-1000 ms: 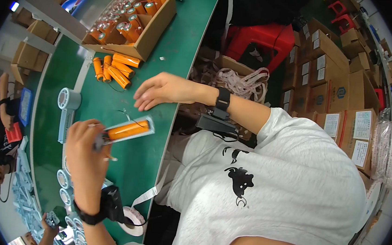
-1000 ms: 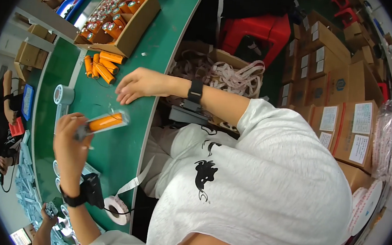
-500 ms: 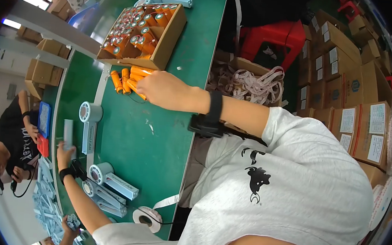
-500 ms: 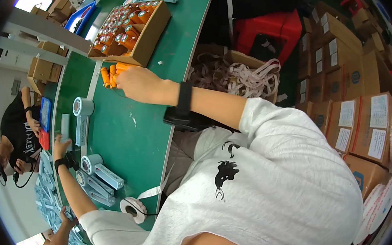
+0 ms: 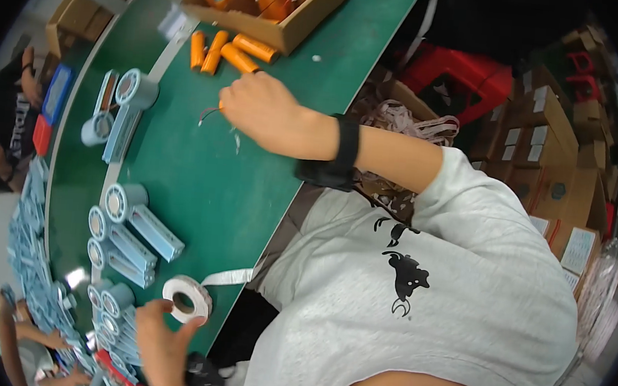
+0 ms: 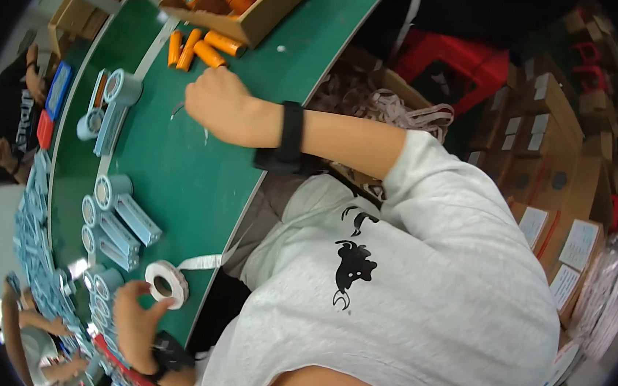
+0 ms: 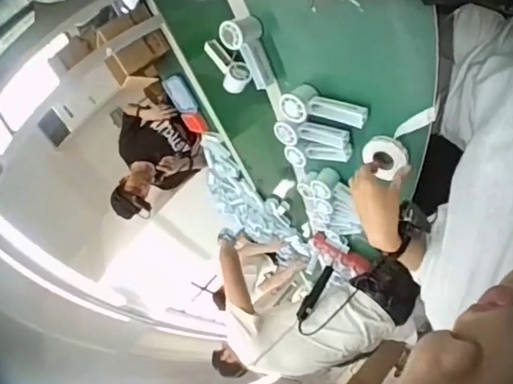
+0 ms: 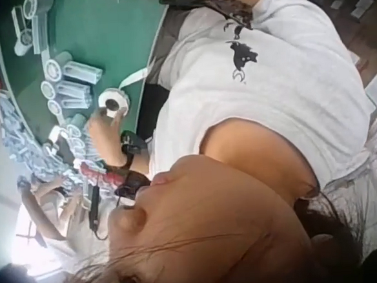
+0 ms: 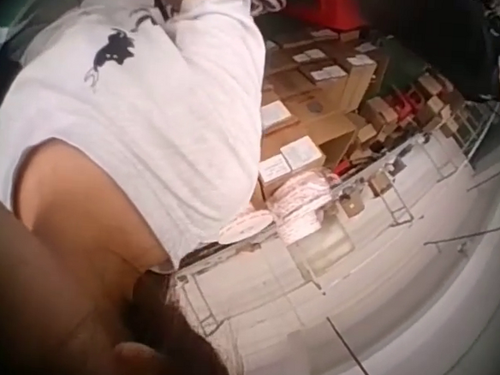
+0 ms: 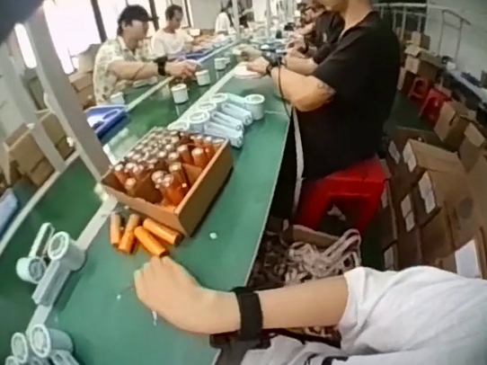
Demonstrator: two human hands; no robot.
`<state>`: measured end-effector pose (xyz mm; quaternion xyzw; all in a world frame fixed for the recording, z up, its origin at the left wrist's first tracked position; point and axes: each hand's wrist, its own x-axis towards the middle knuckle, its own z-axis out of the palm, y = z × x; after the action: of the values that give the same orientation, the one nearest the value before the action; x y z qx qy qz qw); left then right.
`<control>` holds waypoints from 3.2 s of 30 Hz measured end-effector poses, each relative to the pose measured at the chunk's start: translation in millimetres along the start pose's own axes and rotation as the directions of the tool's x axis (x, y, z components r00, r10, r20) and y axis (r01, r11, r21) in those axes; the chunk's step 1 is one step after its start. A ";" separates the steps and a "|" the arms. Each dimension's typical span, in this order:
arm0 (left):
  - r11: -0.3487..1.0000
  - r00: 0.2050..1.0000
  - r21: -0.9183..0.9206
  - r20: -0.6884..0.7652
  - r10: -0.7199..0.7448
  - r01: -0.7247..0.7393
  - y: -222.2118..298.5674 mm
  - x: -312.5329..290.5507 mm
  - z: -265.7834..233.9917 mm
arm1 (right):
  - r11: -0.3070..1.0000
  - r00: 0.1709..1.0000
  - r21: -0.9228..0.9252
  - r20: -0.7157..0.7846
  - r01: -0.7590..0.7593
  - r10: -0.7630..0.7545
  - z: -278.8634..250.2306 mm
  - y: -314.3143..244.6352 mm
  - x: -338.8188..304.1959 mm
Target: The person applies adhesive tape to batteries, places each battery into a handheld fan housing, and presses the wires into the casing by hand.
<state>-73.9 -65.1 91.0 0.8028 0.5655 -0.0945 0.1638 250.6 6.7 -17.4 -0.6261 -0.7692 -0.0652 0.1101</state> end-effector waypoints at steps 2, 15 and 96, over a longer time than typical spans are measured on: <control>0.997 0.989 0.024 -0.136 -0.063 0.067 3.8 -18.8 55.2 | 0.994 0.967 0.097 -0.254 0.042 -0.017 8.0 -2.0 -12.6; 0.970 0.737 0.072 -0.637 0.225 -0.234 21.9 -16.2 90.2 | -0.049 0.928 0.968 0.221 -0.247 -0.300 -35.6 -83.5 -60.2; 0.800 0.584 0.431 -0.548 0.599 -0.417 1.7 200.7 -49.8 | 0.511 0.840 0.854 0.207 0.095 -0.502 3.8 -51.5 118.2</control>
<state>-5.2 128.8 69.8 0.9245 0.3120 0.1746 -0.1321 177.3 109.1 10.6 -0.3536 -0.8122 0.4185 0.2003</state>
